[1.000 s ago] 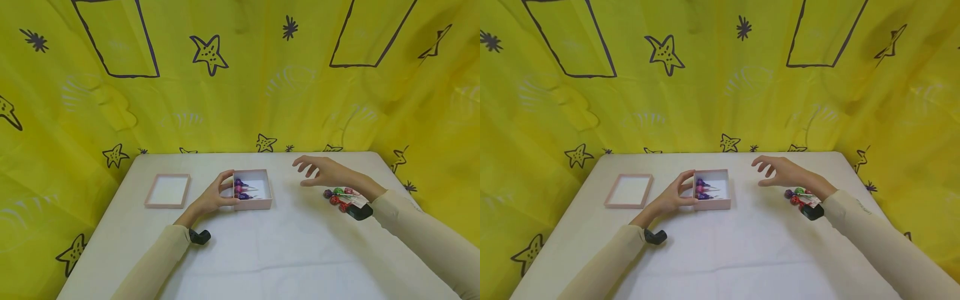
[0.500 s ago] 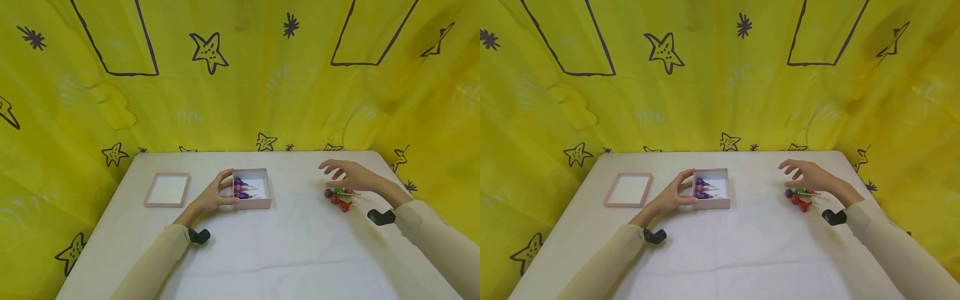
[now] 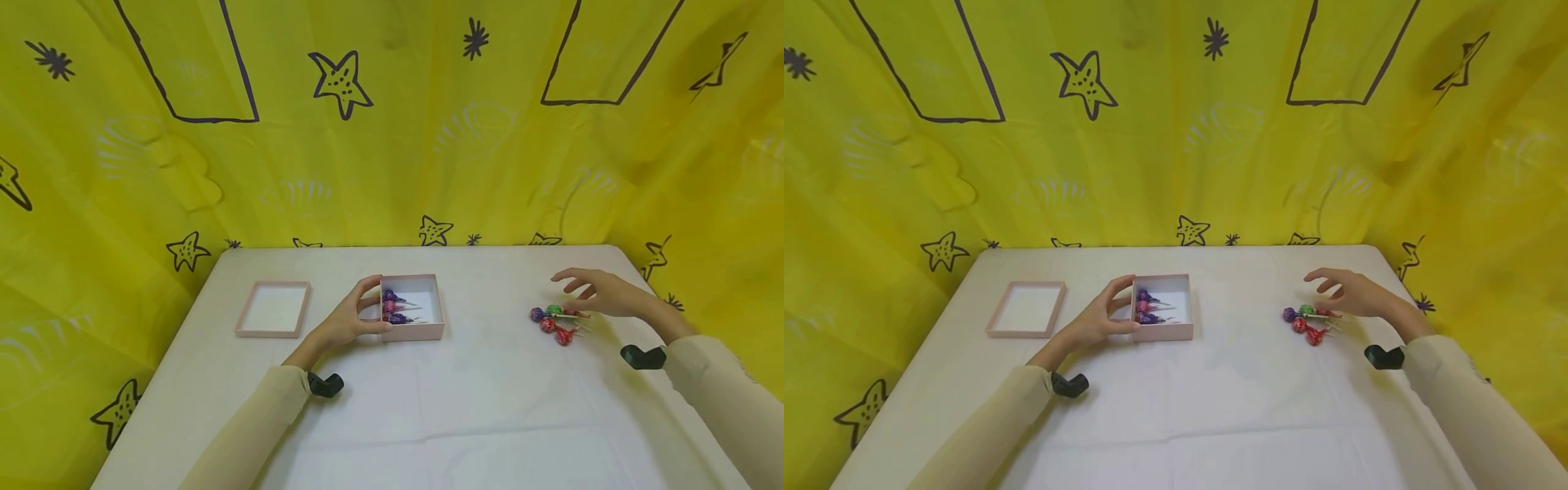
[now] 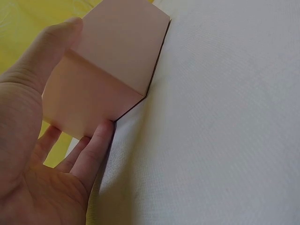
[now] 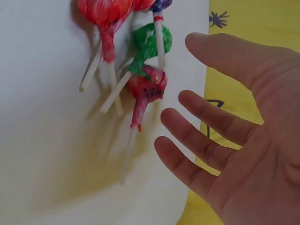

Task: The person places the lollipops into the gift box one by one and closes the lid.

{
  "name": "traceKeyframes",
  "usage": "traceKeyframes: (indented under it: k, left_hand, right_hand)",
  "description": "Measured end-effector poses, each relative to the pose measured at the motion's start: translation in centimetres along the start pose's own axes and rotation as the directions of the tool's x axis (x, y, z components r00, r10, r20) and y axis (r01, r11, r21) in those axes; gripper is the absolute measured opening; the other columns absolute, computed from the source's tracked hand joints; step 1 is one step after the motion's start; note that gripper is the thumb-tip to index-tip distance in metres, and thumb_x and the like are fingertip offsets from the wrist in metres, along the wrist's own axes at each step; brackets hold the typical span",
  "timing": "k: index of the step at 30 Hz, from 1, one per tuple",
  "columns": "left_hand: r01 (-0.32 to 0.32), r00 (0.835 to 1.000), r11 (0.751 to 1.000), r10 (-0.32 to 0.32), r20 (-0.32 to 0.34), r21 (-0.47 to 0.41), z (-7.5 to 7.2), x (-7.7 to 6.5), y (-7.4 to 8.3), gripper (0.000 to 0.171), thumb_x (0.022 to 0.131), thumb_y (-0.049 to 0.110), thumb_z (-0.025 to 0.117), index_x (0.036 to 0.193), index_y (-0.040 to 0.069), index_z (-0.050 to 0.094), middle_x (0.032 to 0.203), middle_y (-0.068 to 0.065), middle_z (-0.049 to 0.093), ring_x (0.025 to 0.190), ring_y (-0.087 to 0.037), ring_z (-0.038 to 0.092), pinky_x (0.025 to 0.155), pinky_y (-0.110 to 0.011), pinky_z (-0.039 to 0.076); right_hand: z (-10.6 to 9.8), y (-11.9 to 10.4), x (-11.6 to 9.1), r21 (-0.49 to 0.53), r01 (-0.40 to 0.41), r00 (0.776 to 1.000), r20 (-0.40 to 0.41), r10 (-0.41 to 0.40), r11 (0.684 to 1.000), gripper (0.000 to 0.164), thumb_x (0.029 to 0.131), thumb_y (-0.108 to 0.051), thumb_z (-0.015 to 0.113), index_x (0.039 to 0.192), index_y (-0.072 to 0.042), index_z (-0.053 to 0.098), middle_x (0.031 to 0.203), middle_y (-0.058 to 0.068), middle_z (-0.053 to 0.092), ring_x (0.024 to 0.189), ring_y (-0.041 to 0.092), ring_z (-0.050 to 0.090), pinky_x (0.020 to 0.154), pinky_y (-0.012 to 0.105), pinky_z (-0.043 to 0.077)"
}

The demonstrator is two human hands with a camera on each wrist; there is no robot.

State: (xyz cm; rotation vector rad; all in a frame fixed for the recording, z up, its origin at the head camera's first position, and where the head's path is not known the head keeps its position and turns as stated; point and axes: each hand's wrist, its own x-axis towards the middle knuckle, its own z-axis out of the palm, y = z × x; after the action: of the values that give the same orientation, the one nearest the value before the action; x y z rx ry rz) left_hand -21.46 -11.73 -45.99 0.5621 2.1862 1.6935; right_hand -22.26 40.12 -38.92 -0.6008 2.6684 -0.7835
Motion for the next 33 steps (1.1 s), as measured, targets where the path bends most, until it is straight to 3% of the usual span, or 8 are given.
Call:
traceKeyframes:
  k: [6, 13, 19, 33]
  left_hand:
    - [-0.01, 1.0, 1.0, 0.01, 0.004, 0.02, -0.1, 0.0, 0.0, 0.101, 0.086, 0.013, 0.085, 0.163, 0.02, 0.021, 0.17, -0.003, 0.017, 0.151, -0.033, 0.032, 0.112, -0.051, 0.044]
    - [-0.016, 1.0, 1.0, 0.016, 0.003, 0.019, -0.1, 0.2, -0.1, 0.1, 0.085, 0.013, 0.085, 0.163, 0.021, 0.022, 0.17, -0.004, 0.017, 0.151, -0.033, 0.033, 0.114, -0.055, 0.041]
    - [-0.013, 1.0, 1.0, 0.013, -0.002, 0.02, -0.1, 0.2, -0.1, 0.101, 0.085, 0.014, 0.086, 0.163, 0.02, 0.021, 0.17, -0.003, 0.017, 0.15, -0.033, 0.033, 0.114, -0.054, 0.041]
    - [-0.01, 1.0, 0.999, 0.01, -0.004, 0.031, -0.1, 0.2, -0.3, 0.102, 0.086, 0.013, 0.085, 0.163, 0.019, 0.019, 0.17, -0.004, 0.017, 0.15, -0.034, 0.033, 0.113, -0.055, 0.042]
  right_hand:
    - [-0.2, 1.4, -0.5, 0.014, -0.054, 0.996, 0.069, 0.053, 0.998, 0.055, 0.096, -0.022, 0.074, 0.142, -0.001, 0.051, 0.119, 0.026, 0.068, 0.102, 0.04, 0.068, 0.085, 0.054, 0.06]
    - [-0.1, 2.2, -0.7, 0.012, -0.049, 0.993, 0.105, 0.047, 0.999, 0.046, 0.094, -0.014, 0.075, 0.135, -0.001, 0.058, 0.112, 0.018, 0.071, 0.101, 0.037, 0.069, 0.078, 0.035, 0.061]
    - [0.1, 2.6, -0.6, 0.026, -0.032, 0.993, 0.113, 0.029, 0.999, 0.033, 0.096, -0.01, 0.071, 0.127, -0.002, 0.064, 0.111, 0.014, 0.071, 0.099, 0.032, 0.067, 0.076, 0.027, 0.058]
    - [0.6, 3.2, -0.4, 0.046, -0.012, 0.994, 0.107, 0.007, 0.999, 0.025, 0.096, -0.005, 0.07, 0.12, -0.004, 0.066, 0.107, 0.01, 0.072, 0.098, 0.029, 0.066, 0.076, 0.025, 0.057]
